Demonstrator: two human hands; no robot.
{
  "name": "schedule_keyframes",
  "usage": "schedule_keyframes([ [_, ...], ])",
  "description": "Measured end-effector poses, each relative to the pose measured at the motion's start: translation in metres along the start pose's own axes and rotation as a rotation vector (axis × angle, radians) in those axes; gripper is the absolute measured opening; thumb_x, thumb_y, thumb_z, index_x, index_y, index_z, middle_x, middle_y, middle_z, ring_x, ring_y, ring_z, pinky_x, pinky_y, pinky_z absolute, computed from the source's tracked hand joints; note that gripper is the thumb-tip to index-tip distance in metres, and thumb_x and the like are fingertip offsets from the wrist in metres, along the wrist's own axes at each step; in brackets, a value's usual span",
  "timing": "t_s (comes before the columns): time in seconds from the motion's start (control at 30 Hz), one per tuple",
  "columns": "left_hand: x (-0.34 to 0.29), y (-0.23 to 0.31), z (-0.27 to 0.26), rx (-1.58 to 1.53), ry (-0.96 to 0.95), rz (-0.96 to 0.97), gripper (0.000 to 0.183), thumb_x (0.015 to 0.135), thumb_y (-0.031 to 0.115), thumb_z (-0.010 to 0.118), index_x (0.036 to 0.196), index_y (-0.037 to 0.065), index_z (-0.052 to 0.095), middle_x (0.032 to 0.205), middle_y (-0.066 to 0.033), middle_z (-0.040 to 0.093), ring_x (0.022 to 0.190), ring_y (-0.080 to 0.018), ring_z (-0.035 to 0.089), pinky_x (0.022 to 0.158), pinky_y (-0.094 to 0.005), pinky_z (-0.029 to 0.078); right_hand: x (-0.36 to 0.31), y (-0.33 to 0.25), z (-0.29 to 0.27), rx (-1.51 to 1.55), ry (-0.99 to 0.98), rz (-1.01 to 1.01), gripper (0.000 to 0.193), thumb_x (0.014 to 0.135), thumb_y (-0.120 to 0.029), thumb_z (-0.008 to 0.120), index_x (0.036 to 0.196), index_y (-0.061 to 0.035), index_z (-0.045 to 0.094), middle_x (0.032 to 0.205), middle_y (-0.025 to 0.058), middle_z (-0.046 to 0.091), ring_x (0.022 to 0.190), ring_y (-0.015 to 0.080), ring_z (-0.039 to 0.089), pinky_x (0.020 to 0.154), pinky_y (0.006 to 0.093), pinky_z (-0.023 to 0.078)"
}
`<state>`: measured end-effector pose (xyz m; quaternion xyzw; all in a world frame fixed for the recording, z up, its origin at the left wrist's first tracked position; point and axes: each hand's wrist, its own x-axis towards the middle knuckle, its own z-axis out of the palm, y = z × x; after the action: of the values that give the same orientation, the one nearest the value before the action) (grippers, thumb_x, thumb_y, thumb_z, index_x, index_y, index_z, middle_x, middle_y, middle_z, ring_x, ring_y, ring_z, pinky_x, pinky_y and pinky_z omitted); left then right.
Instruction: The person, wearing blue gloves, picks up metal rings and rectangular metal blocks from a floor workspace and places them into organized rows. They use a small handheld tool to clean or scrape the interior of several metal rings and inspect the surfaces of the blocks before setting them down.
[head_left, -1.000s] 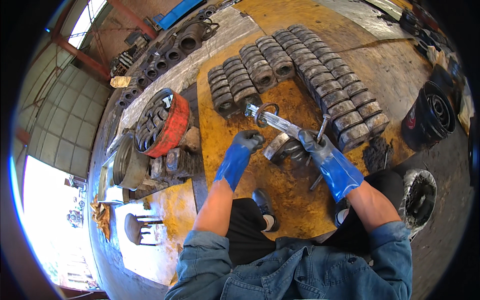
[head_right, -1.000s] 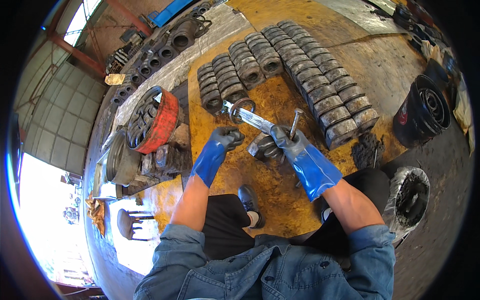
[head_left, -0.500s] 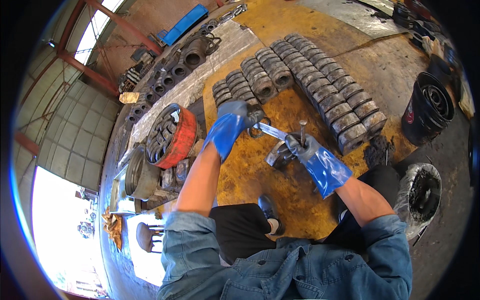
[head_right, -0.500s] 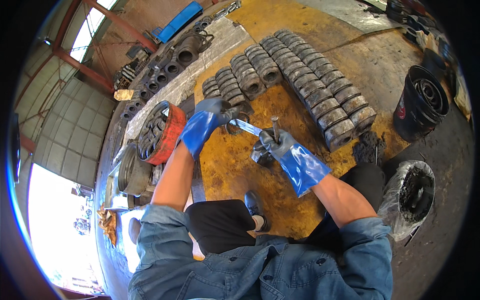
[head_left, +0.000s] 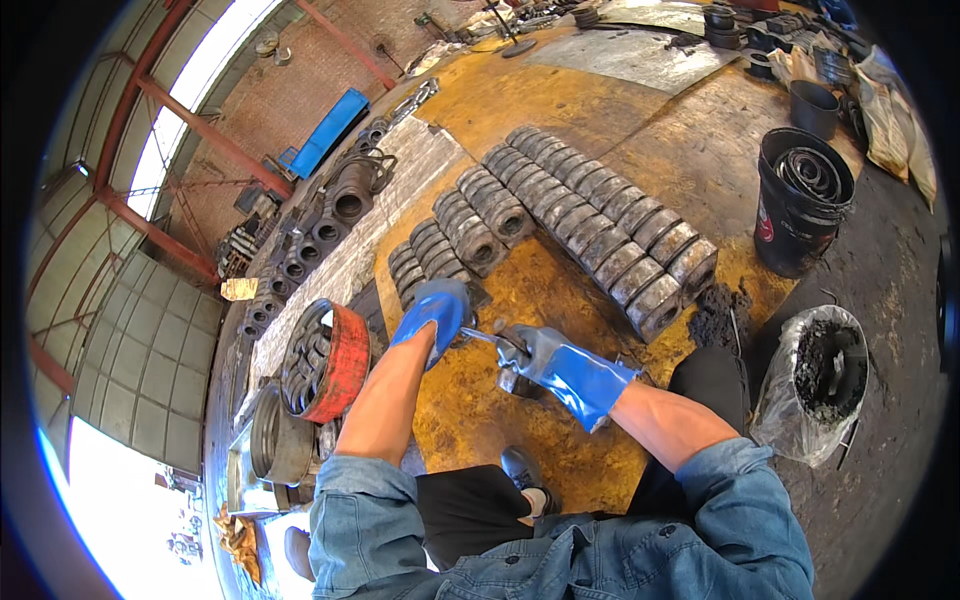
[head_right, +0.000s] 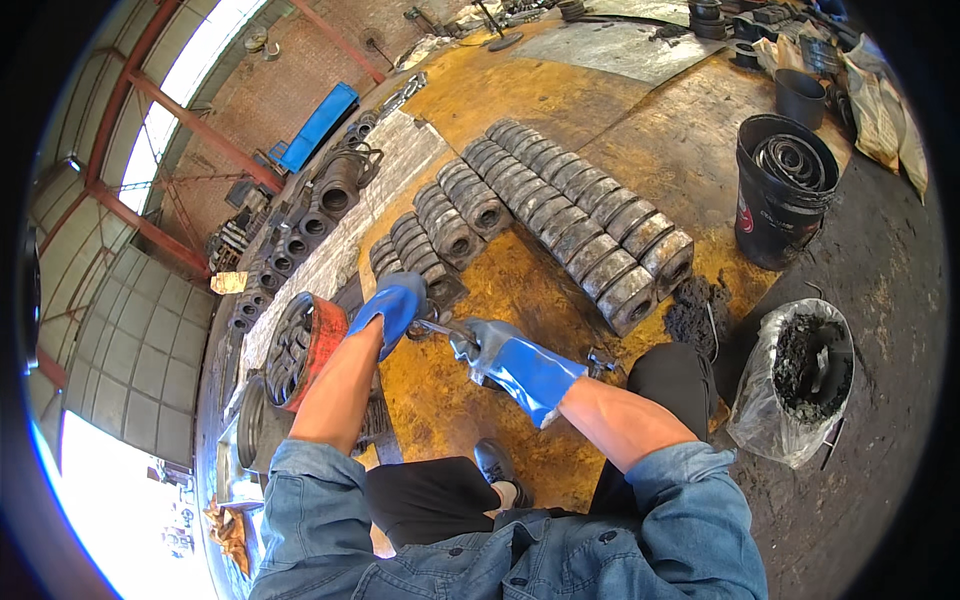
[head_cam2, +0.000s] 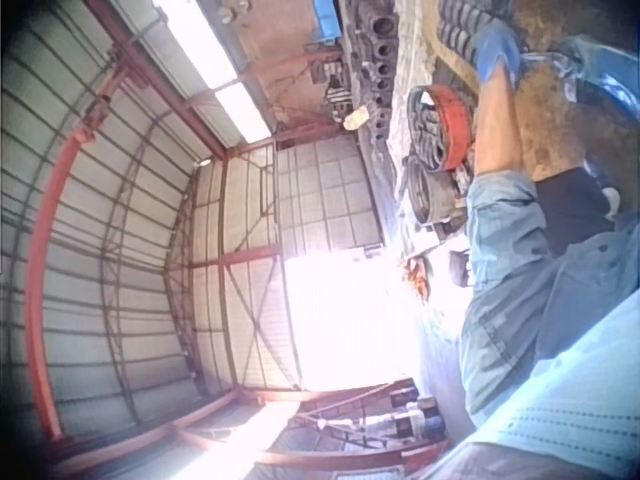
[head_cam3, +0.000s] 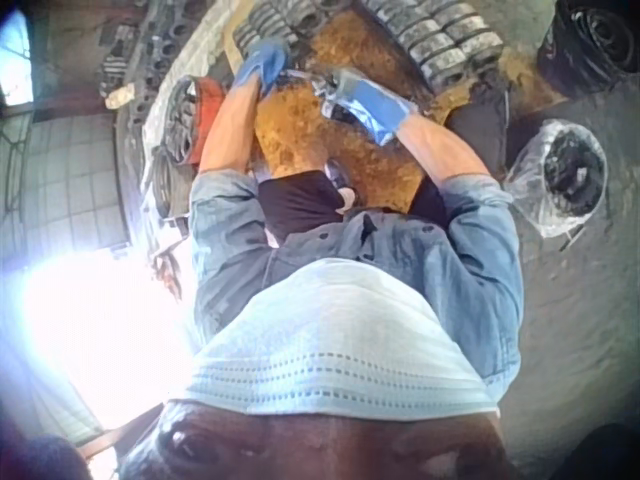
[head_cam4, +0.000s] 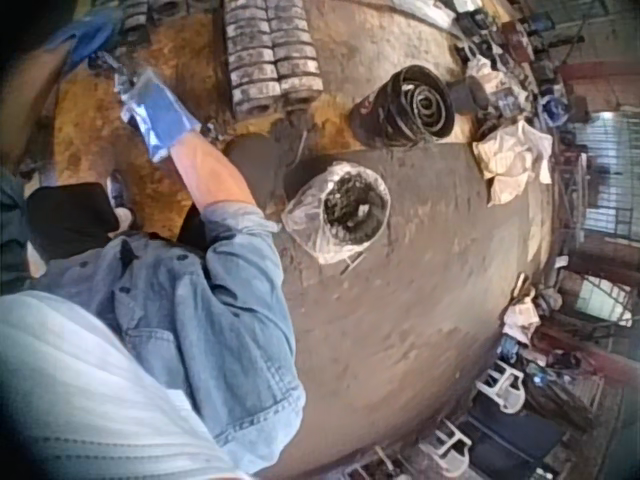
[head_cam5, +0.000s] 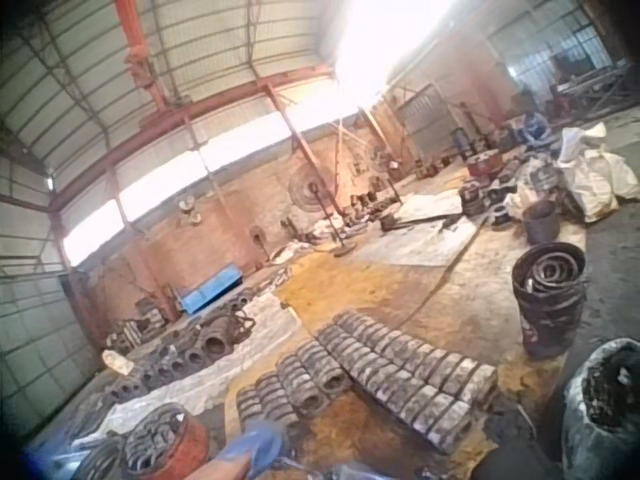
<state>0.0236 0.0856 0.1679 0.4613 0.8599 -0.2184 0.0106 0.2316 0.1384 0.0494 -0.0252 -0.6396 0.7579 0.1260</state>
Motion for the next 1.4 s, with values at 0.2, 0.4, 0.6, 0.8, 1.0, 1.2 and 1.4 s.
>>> schedule_keyframes([
  [0.2, 0.000, -0.022, 0.026, 0.078, 0.130, -0.049, 0.035, 0.076, 0.043, 0.063, 0.087, 0.013, 0.076, 0.090, -0.0184, 0.071, 0.085, -0.0361, 0.069, 0.075, -0.0440, 0.055, 0.003, -0.030, -0.003, -1.267, -0.130, 0.054, 0.017, 0.093, -0.032, 0.060, 0.102, -0.0190, 0.067, 0.086, 0.0045, 0.070, 0.082, 0.0207, 0.069, 0.070, 0.0340, 0.054],
  [0.4, -0.019, -0.037, -0.012, 0.014, -0.016, -0.255, 0.041, 0.079, 0.044, 0.065, 0.103, 0.012, 0.074, 0.107, -0.0173, 0.070, 0.099, -0.0339, 0.068, 0.084, -0.0404, 0.055, -0.010, -0.068, -0.022, -1.555, -0.215, -0.081, 0.049, 0.087, -0.024, 0.062, 0.134, -0.0201, 0.047, 0.085, 0.0072, 0.067, 0.080, 0.0224, 0.069, 0.060, 0.0391, 0.053],
  [0.6, -0.045, -0.138, 0.049, -0.480, 0.239, -0.268, 0.041, 0.084, 0.038, 0.070, 0.101, 0.001, 0.071, 0.090, -0.0160, 0.071, 0.084, -0.0299, 0.067, 0.074, -0.0395, 0.053, -0.018, -0.052, -0.025, -1.305, 0.038, -0.568, 0.045, 0.082, -0.021, 0.067, 0.125, -0.0179, 0.055, 0.071, 0.0050, 0.065, 0.063, 0.0276, 0.066, 0.052, 0.0413, 0.050],
  [0.8, -0.075, -0.134, 0.112, -1.099, 0.228, -0.372, 0.027, 0.091, 0.029, 0.069, 0.096, 0.002, 0.071, 0.075, -0.0060, 0.070, 0.057, -0.0108, 0.057, 0.053, -0.0284, 0.046, -0.021, -0.057, -0.026, -1.118, 0.084, -0.499, 0.052, 0.071, -0.004, 0.068, 0.122, -0.0130, 0.061, 0.084, 0.0095, 0.068, 0.074, 0.0315, 0.066, 0.064, 0.0414, 0.054],
  [1.0, -0.087, -0.087, 0.159, -1.506, 0.234, -0.413, 0.030, 0.094, 0.033, 0.065, 0.099, 0.004, 0.068, 0.078, -0.0087, 0.073, 0.050, -0.0120, 0.058, 0.045, -0.0261, 0.043, -0.018, -0.060, -0.022, -1.215, 0.014, -0.604, 0.050, 0.070, -0.007, 0.069, 0.118, -0.0154, 0.061, 0.073, 0.0084, 0.063, 0.066, 0.0299, 0.064, 0.055, 0.0429, 0.049],
  [1.2, -0.092, -0.078, 0.180, -1.707, 0.140, -0.412, 0.021, 0.098, 0.021, 0.058, 0.099, 0.001, 0.066, 0.080, -0.0115, 0.073, 0.049, -0.0153, 0.060, 0.042, -0.0287, 0.043, -0.011, -0.045, -0.022, -1.277, -0.026, -0.810, 0.051, 0.060, -0.007, 0.074, 0.110, -0.0107, 0.065, 0.064, 0.0063, 0.055, 0.058, 0.0283, 0.059, 0.049, 0.0420, 0.045],
  [1.4, -0.085, -0.085, 0.163, -1.576, 0.053, -0.404, 0.025, 0.097, 0.028, 0.059, 0.101, 0.005, 0.069, 0.084, -0.0084, 0.074, 0.052, -0.0134, 0.063, 0.042, -0.0267, 0.042, -0.008, -0.046, -0.018, -1.300, -0.079, -0.858, 0.051, 0.056, -0.009, 0.077, 0.106, -0.0074, 0.068, 0.062, 0.0053, 0.053, 0.056, 0.0272, 0.057, 0.048, 0.0413, 0.043],
])
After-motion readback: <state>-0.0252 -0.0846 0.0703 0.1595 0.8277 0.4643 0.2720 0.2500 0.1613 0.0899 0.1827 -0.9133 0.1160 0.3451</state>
